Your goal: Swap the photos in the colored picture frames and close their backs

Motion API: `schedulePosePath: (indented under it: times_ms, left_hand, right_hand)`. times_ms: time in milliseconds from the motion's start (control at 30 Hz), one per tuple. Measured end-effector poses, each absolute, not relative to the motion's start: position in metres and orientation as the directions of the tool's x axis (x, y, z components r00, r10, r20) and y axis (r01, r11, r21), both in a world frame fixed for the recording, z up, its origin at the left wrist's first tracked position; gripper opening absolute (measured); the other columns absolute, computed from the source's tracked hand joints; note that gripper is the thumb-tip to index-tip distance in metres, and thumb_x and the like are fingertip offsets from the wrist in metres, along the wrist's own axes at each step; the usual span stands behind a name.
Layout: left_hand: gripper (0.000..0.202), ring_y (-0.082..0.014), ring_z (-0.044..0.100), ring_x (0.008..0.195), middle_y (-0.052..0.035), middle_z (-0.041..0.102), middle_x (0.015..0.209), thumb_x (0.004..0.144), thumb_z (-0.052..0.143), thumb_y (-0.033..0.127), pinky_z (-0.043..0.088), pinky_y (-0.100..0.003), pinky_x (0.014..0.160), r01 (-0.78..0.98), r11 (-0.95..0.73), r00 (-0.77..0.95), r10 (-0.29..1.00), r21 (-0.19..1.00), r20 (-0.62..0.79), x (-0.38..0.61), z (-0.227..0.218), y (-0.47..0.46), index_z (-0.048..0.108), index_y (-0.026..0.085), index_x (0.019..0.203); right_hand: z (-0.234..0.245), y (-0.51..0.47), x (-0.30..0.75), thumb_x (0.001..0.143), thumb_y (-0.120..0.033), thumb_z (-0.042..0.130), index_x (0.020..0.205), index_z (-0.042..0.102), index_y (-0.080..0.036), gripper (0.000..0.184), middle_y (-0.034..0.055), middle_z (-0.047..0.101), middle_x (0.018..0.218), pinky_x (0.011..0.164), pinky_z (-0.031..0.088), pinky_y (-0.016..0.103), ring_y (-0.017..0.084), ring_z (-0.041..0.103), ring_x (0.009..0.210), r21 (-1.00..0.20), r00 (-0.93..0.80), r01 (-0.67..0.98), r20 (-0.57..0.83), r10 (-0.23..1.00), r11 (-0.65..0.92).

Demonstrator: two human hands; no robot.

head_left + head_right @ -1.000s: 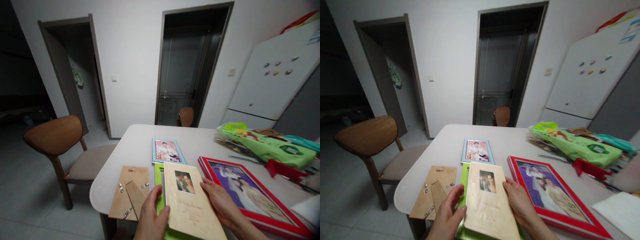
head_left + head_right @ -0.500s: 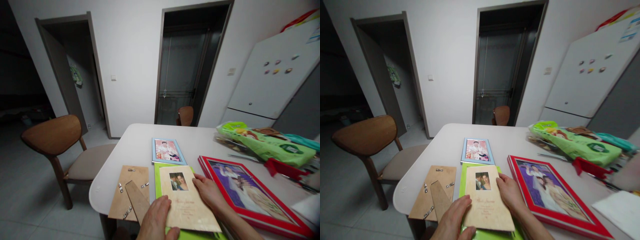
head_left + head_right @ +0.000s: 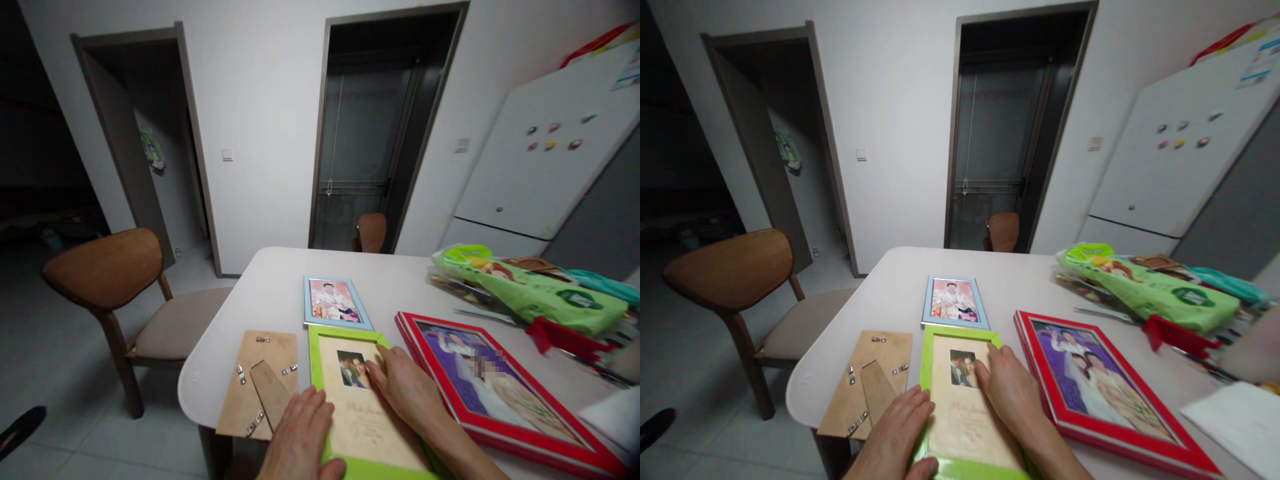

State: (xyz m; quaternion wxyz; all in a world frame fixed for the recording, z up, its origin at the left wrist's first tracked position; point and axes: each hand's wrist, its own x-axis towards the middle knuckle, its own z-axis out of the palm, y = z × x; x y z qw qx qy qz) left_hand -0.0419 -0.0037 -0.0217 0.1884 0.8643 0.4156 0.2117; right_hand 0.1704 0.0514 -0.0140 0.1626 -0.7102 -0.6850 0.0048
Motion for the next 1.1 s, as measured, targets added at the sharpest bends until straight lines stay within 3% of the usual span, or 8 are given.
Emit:
schedulePosePath:
  times_ms: [133, 267, 367, 500, 667, 867, 1100]
  left_hand:
    - [0.065, -0.0307, 0.029, 0.118, -0.0162, 0.034, 0.129, 0.057, 0.062, 0.019, 0.027, -0.05, 0.094, 0.792, -0.427, 0.387, 0.904, 0.436, 0.184, -0.099, -0.031, -0.003, 0.042, 0.014, 0.119]
    - [0.068, -0.0287, 0.032, 0.117, -0.0142, 0.036, 0.128, 0.053, 0.063, 0.01, 0.03, -0.045, 0.095, 0.888, -0.312, 0.249, 0.944, 0.338, 0.218, -0.139, -0.047, 0.002, 0.043, 0.015, 0.118]
    - [0.062, -0.0272, 0.04, 0.112, -0.0129, 0.042, 0.124, 0.055, 0.064, 0.012, 0.036, -0.042, 0.091, 0.87, -0.397, 0.291, 0.893, 0.293, 0.344, -0.15, -0.059, 0.007, 0.046, 0.019, 0.114]
    - [0.058, -0.0274, 0.048, 0.105, -0.0154, 0.051, 0.116, 0.056, 0.069, 0.022, 0.044, -0.04, 0.084, 0.838, -0.484, 0.331, 0.819, 0.253, 0.469, -0.149, -0.053, 0.009, 0.049, 0.018, 0.11]
    - [0.062, -0.0274, 0.039, 0.113, -0.0167, 0.044, 0.122, 0.06, 0.069, 0.029, 0.04, -0.041, 0.089, 0.778, -0.565, 0.356, 0.756, 0.274, 0.549, -0.11, -0.026, 0.004, 0.044, 0.015, 0.114]
    - [0.063, -0.0327, 0.034, 0.115, -0.0266, 0.041, 0.121, 0.056, 0.072, 0.023, 0.037, -0.045, 0.09, 0.678, -0.646, 0.52, 0.759, 0.35, 0.393, -0.035, -0.019, 0.001, 0.045, 0.003, 0.11]
    - [0.065, -0.0341, 0.036, 0.113, -0.027, 0.04, 0.121, 0.05, 0.075, 0.02, 0.033, -0.049, 0.091, 0.702, -0.57, 0.553, 0.814, 0.427, 0.179, 0.0, -0.023, 0.005, 0.048, 0.002, 0.106]
  right_hand:
    - [-0.001, 0.03, 0.122, 0.077, -0.03, 0.039, 0.105, 0.052, -0.015, 0.034, 0.0106, 0.055, 0.098, 0.078, 0.034, 0.029, 0.019, 0.049, 0.09, -0.419, -0.172, 0.873, 0.215, 0.961, 0.25]
    - [0.0, 0.011, 0.064, 0.068, -0.039, 0.051, 0.1, 0.055, -0.021, 0.037, 0.0077, 0.056, 0.094, 0.08, 0.03, 0.035, 0.023, 0.045, 0.09, -0.421, -0.376, 0.81, 0.164, 0.912, 0.409]
    - [-0.008, 0.011, 0.04, 0.059, -0.035, 0.058, 0.103, 0.051, -0.022, 0.046, 0.0081, 0.052, 0.095, 0.079, 0.03, 0.038, 0.025, 0.043, 0.09, -0.408, -0.396, 0.813, 0.138, 0.908, 0.416]
    - [-0.009, 0.016, 0.038, 0.056, -0.017, 0.053, 0.109, 0.048, -0.02, 0.053, 0.008, 0.049, 0.098, 0.079, 0.034, 0.034, 0.022, 0.043, 0.092, -0.558, -0.364, 0.729, 0.174, 0.915, 0.396]
    - [0.015, 0.007, 0.08, 0.057, -0.015, 0.049, 0.109, 0.048, -0.018, 0.052, 0.0085, 0.047, 0.103, 0.088, 0.033, 0.035, 0.02, 0.042, 0.098, -0.617, -0.325, 0.657, 0.284, 0.902, 0.432]
    - [0.007, -0.009, 0.158, 0.061, -0.021, 0.049, 0.107, 0.051, -0.018, 0.046, 0.0105, 0.048, 0.11, 0.092, 0.031, 0.041, 0.023, 0.042, 0.104, -0.575, -0.237, 0.762, 0.181, 0.955, 0.298]
    - [-0.012, -0.011, 0.19, 0.06, -0.022, 0.048, 0.104, 0.055, -0.016, 0.045, 0.0111, 0.052, 0.11, 0.091, 0.034, 0.04, 0.023, 0.046, 0.103, -0.527, -0.166, 0.825, 0.116, 0.979, 0.202]
